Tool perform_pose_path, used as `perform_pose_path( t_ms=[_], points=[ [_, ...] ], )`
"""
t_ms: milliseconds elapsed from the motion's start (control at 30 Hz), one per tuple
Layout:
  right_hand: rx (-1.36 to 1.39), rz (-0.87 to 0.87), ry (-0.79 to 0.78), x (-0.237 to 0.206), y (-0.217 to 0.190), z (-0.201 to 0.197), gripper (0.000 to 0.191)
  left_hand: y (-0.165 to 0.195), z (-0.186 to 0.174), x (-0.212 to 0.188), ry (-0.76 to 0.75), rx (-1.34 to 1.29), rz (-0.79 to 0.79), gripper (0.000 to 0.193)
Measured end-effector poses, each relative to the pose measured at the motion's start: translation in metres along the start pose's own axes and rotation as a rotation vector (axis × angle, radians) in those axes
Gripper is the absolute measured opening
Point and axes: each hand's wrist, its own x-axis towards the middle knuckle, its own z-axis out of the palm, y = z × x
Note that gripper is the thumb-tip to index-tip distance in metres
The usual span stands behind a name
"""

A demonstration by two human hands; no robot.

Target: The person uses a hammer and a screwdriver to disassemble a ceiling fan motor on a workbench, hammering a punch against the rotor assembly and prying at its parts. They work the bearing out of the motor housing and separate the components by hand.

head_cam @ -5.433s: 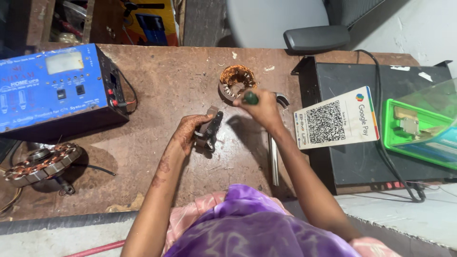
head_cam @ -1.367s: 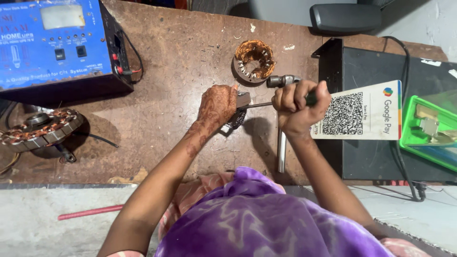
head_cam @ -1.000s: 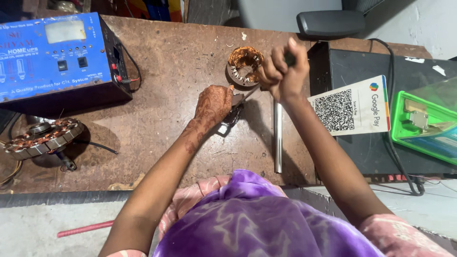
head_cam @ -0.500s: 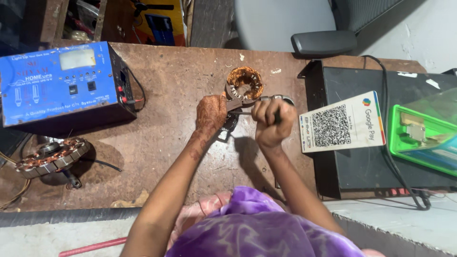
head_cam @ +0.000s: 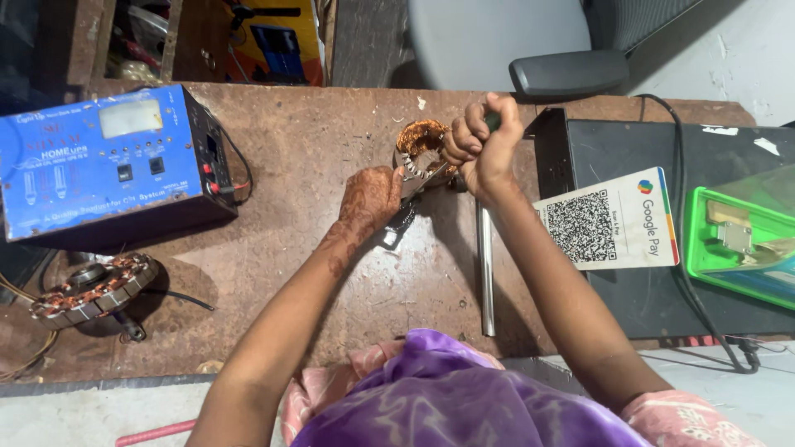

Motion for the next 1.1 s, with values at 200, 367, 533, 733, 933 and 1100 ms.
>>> perform_pose_path(
  t_ms=[200,367,533,733,933,1100],
  points=[
    [0.185,0.291,-0.126,0.045,-0.007,-0.019,0.050,0.001,-0.001,0.001,0.048,-0.035,0.034,0.052],
    [0.274,0.363,-0.054,0.057,-0.008,-0.030,0.048,0.003,-0.008,0.006,-0.056,-0.075,-0.048,0.054],
    [-0.097,-0.129,0.004,0.009,0.008,-0.020,0.050,-0.006,-0.006,0.010,-0.012,-0.113,0.021,0.057],
    [-0.181,-0.711,0.061,-0.064,0.048,0.008,0.044,-0.014,-0.001,0.011,0.146,-0.177,-0.094,0.056],
    [-0.127,-0.630,0.137,-0.076,0.041,0.013,0.045,0.013,-0.001,-0.002,-0.150,-0.114,-0.188,0.051],
    [-0.116,-0.263,0.047,-0.067,0.015,-0.001,0.047,0.031,-0.005,-0.007,-0.154,0.090,0.193,0.044]
  ],
)
